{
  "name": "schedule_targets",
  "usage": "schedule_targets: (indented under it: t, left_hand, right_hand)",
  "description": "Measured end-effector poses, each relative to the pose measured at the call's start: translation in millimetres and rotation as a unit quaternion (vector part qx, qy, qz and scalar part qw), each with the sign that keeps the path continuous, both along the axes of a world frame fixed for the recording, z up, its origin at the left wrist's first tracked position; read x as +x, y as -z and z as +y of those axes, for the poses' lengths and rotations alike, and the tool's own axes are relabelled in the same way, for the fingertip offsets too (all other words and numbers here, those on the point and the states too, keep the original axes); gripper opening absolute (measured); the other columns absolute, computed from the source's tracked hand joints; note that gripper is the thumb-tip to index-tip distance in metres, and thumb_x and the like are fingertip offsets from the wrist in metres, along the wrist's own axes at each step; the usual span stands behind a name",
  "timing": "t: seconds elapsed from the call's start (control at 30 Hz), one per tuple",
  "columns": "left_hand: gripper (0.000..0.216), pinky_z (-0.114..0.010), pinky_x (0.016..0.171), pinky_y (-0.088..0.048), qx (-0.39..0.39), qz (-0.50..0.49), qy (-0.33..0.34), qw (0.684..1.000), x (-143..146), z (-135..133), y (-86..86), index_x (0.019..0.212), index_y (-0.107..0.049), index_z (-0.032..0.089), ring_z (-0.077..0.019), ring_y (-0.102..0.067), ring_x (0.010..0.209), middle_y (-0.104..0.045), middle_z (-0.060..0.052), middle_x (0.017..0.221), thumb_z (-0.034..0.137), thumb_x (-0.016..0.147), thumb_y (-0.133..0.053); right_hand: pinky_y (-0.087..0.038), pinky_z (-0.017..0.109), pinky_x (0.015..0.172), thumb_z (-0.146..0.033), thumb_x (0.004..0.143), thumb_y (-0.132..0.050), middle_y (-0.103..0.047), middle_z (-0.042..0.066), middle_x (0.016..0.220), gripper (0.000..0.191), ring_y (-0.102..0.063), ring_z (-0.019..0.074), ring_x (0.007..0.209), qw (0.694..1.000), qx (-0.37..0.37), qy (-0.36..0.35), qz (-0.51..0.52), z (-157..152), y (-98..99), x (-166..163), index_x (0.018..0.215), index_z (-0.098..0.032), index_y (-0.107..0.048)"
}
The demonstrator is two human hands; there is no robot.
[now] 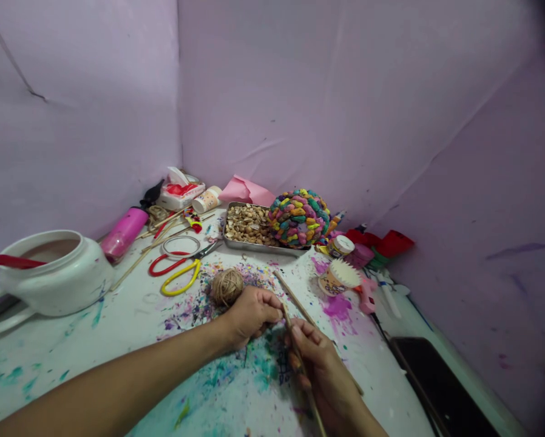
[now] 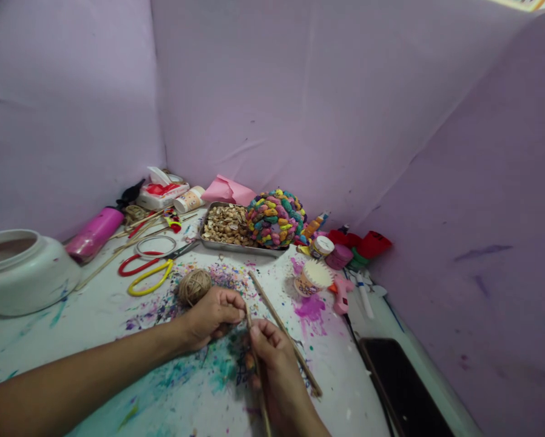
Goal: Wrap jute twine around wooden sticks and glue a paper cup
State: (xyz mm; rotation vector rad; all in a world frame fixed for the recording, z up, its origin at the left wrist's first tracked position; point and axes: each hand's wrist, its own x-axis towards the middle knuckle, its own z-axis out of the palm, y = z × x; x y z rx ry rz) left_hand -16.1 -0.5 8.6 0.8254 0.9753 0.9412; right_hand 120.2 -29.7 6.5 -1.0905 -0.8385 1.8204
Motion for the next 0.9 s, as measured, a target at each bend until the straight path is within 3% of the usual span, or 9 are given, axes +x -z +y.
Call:
schedule_targets:
  t: [0.23,0.53,0.67,0.9]
  left_hand:
    - [0.012,-0.018,0.028,-0.008,0.005,-0.003,0.013,1.0,-1,0,-2.8,0.057,-0.052,0.015,-0.0016,-0.019,0.024,-0.035,0.011,0.029,0.023,0.053,-0.06]
    - [0.014,-0.018,0.028,-0.011,0.009,-0.012,0.018,1.0,-1,-1,-0.6,0.056,-0.052,0.014,-0.0013,-0.022,0.025,-0.043,0.008,0.035,0.024,0.052,-0.061]
    - [0.014,-0.018,0.028,-0.009,0.005,-0.003,-0.01,1.0,2,-1,2.3,0.055,-0.049,0.016,-0.0017,-0.021,0.026,-0.038,0.01,0.033,0.023,0.052,-0.061]
    - [0.014,-0.019,0.031,-0.007,-0.007,-0.014,0.014,1.0,1,-1,-1.0,0.059,-0.052,0.014,-0.0013,-0.019,0.029,-0.037,0.01,0.035,0.023,0.054,-0.061]
  right_hand:
    - [-0.015,0.011,0.024,-0.043,0.065,-0.066,-0.044,-0.007,0.034,0.034,-0.023,-0.0009,0.023,0.999,0.036,-0.037,-0.011,5,11.7,6,0.058,-0.013,-0.052]
    - [-0.021,0.011,0.024,-0.041,0.064,-0.068,-0.044,-0.007,0.036,0.032,-0.026,-0.0001,0.024,0.999,0.008,-0.043,0.013,2,9.2,2,0.06,-0.013,-0.053]
    - [-0.027,0.011,0.024,-0.04,0.057,-0.074,-0.048,-0.006,0.045,0.035,-0.035,0.0035,0.031,0.998,0.041,-0.011,-0.048,1,7.8,2,0.071,-0.014,-0.055]
    - [-0.026,0.012,0.028,-0.038,0.053,-0.076,-0.045,-0.007,0.04,0.034,-0.032,0.0025,0.032,0.994,0.028,0.036,-0.099,2,5.2,5,0.06,-0.014,-0.053]
